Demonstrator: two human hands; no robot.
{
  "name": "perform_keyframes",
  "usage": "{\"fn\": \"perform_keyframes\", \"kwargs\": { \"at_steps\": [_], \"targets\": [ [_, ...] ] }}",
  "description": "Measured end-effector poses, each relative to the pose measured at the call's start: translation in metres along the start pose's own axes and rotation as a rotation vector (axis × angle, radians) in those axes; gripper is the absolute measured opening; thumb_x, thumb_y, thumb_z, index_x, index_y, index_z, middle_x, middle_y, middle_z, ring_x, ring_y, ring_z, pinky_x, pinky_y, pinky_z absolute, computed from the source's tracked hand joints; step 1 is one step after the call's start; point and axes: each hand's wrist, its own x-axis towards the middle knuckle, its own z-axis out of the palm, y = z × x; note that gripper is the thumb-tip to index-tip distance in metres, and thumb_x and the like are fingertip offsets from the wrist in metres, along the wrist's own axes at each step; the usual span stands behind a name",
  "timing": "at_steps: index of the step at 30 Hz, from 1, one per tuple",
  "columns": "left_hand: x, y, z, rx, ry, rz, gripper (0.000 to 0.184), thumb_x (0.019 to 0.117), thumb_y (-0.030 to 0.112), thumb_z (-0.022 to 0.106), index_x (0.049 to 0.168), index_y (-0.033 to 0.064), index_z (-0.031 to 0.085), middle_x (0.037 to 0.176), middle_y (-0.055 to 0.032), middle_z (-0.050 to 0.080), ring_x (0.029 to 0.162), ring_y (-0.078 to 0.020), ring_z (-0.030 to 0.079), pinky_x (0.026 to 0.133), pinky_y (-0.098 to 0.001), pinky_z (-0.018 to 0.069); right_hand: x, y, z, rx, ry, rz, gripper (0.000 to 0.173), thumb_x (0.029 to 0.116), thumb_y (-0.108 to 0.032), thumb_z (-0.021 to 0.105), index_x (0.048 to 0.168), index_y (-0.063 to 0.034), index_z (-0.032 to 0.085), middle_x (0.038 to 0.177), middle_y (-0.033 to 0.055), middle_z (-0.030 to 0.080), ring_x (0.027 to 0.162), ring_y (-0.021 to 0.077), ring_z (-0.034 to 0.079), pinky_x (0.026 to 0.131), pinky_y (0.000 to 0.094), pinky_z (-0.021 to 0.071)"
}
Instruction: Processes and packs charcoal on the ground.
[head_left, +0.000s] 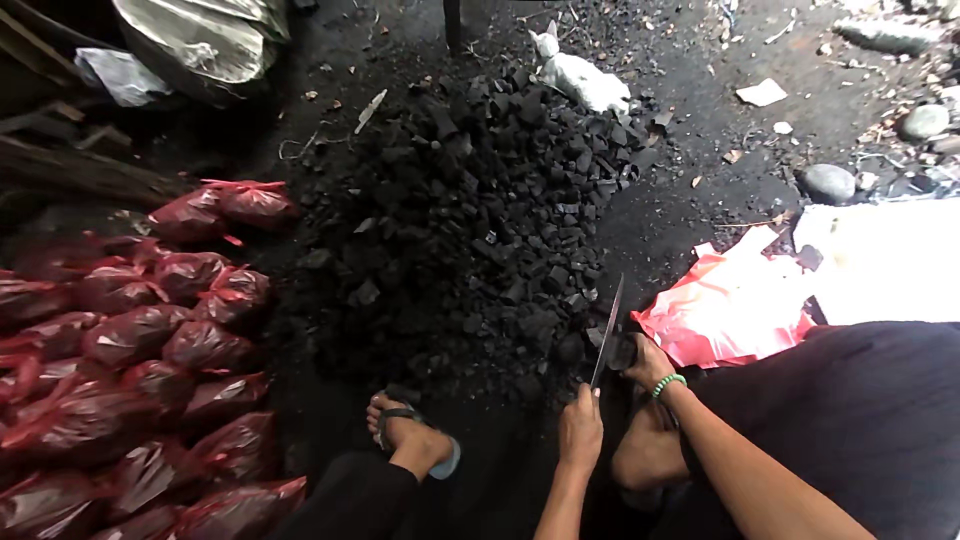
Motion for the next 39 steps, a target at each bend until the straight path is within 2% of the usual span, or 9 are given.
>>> {"fn": "perform_keyframes", "kwargs": {
  "at_steps": [13, 17, 21, 23, 26, 29, 32, 36, 39],
  "targets": [
    [-0.001, 0.007, 0.006, 0.057, -0.006, 0.037, 0.036, 0.1111, 0.026, 0.041, 0.122, -0.0021, 0.062, 0.093, -0.0204, 0.07, 0.09, -0.034, 0.071, 0.083, -0.0479, 0.0557, 0.001, 0.005, 0.003, -0.136, -0.057, 0.067, 0.078, 0.0866, -0.016, 0.081, 0.152, 0.0026, 0.042, 0.152, 0.0276, 0.045, 0.139, 0.0414, 0.049, 0.115, 0.0532, 0.0409],
    [-0.005, 0.033, 0.002, -0.067, 0.504, 0.42, 0.023, 0.1013, 0.011, 0.057, 0.101, -0.0101, 0.066, 0.067, -0.0161, 0.064, 0.057, -0.0275, 0.067, 0.057, -0.04, 0.0571, -0.003, 0.002, 0.001, -0.117, -0.068, 0.063, 0.077, 0.0869, -0.013, 0.08, 0.152, 0.0035, 0.041, 0.153, 0.0292, 0.044, 0.139, 0.0438, 0.047, 0.115, 0.0548, 0.0407],
    [-0.002, 0.053, -0.002, -0.233, 0.721, 0.573, 0.023, 0.1011, 0.01, 0.054, 0.105, -0.011, 0.063, 0.067, -0.0118, 0.062, 0.053, -0.0158, 0.061, 0.054, -0.0268, 0.0542, 0.001, 0.009, 0.004, -0.122, -0.048, 0.042, 0.075, 0.0859, -0.015, 0.081, 0.15, 0.0032, 0.045, 0.15, 0.0289, 0.047, 0.136, 0.0438, 0.05, 0.112, 0.0559, 0.0428],
    [-0.004, 0.029, 0.018, -0.113, 0.474, 0.382, 0.028, 0.1032, 0.013, 0.055, 0.113, -0.0117, 0.064, 0.073, -0.0179, 0.068, 0.062, -0.0273, 0.07, 0.062, -0.0392, 0.0596, 0.001, 0.009, 0.003, -0.12, -0.045, 0.037, 0.075, 0.0869, -0.016, 0.081, 0.15, 0.0033, 0.045, 0.149, 0.029, 0.047, 0.136, 0.0434, 0.051, 0.112, 0.0553, 0.0428],
    [0.003, 0.01, 0.027, 0.13, -0.241, -0.118, 0.04, 0.1123, 0.027, 0.036, 0.141, 0.0027, 0.05, 0.113, -0.0224, 0.069, 0.108, -0.0375, 0.069, 0.094, -0.0525, 0.0532, -0.003, 0.0, 0.001, -0.131, -0.077, 0.076, 0.074, 0.0905, -0.019, 0.078, 0.152, 0.0008, 0.043, 0.152, 0.0252, 0.046, 0.137, 0.0393, 0.051, 0.114, 0.0515, 0.0429],
    [0.005, 0.015, 0.024, 0.156, -0.303, -0.18, 0.041, 0.1127, 0.029, 0.034, 0.141, 0.0038, 0.05, 0.117, -0.0218, 0.068, 0.112, -0.0367, 0.068, 0.095, -0.0518, 0.0529, 0.0, 0.004, 0.003, -0.104, -0.066, 0.092, 0.076, 0.0882, -0.021, 0.08, 0.151, 0.0019, 0.044, 0.152, 0.026, 0.046, 0.136, 0.04, 0.053, 0.113, 0.0526, 0.0434],
    [0.004, 0.02, 0.007, 0.097, -0.204, -0.114, 0.042, 0.1124, 0.03, 0.036, 0.135, 0.0007, 0.055, 0.11, -0.0224, 0.069, 0.106, -0.0362, 0.069, 0.093, -0.0508, 0.0532, 0.004, 0.006, 0.002, -0.101, -0.063, 0.085, 0.078, 0.087, -0.021, 0.082, 0.151, 0.0022, 0.044, 0.151, 0.0264, 0.047, 0.136, 0.0404, 0.052, 0.113, 0.0531, 0.0424],
    [0.002, 0.039, -0.012, -0.164, 0.422, 0.302, 0.028, 0.1045, 0.015, 0.054, 0.108, -0.0099, 0.066, 0.071, -0.0179, 0.065, 0.062, -0.03, 0.067, 0.062, -0.0444, 0.0566, 0.005, 0.01, 0.004, -0.081, -0.049, 0.075, 0.078, 0.0849, -0.021, 0.084, 0.148, 0.0042, 0.046, 0.148, 0.0278, 0.05, 0.133, 0.0429, 0.054, 0.111, 0.0568, 0.0433],
    [0.006, 0.043, -0.007, -0.269, 0.619, 0.428, 0.026, 0.1026, 0.012, 0.054, 0.111, -0.0104, 0.064, 0.065, -0.0125, 0.063, 0.054, -0.0202, 0.064, 0.055, -0.034, 0.0561, 0.007, 0.014, 0.006, -0.071, -0.036, 0.067, 0.077, 0.0837, -0.021, 0.085, 0.147, 0.0038, 0.048, 0.146, 0.0273, 0.051, 0.132, 0.0428, 0.055, 0.11, 0.0581, 0.0439]
  ]
}}
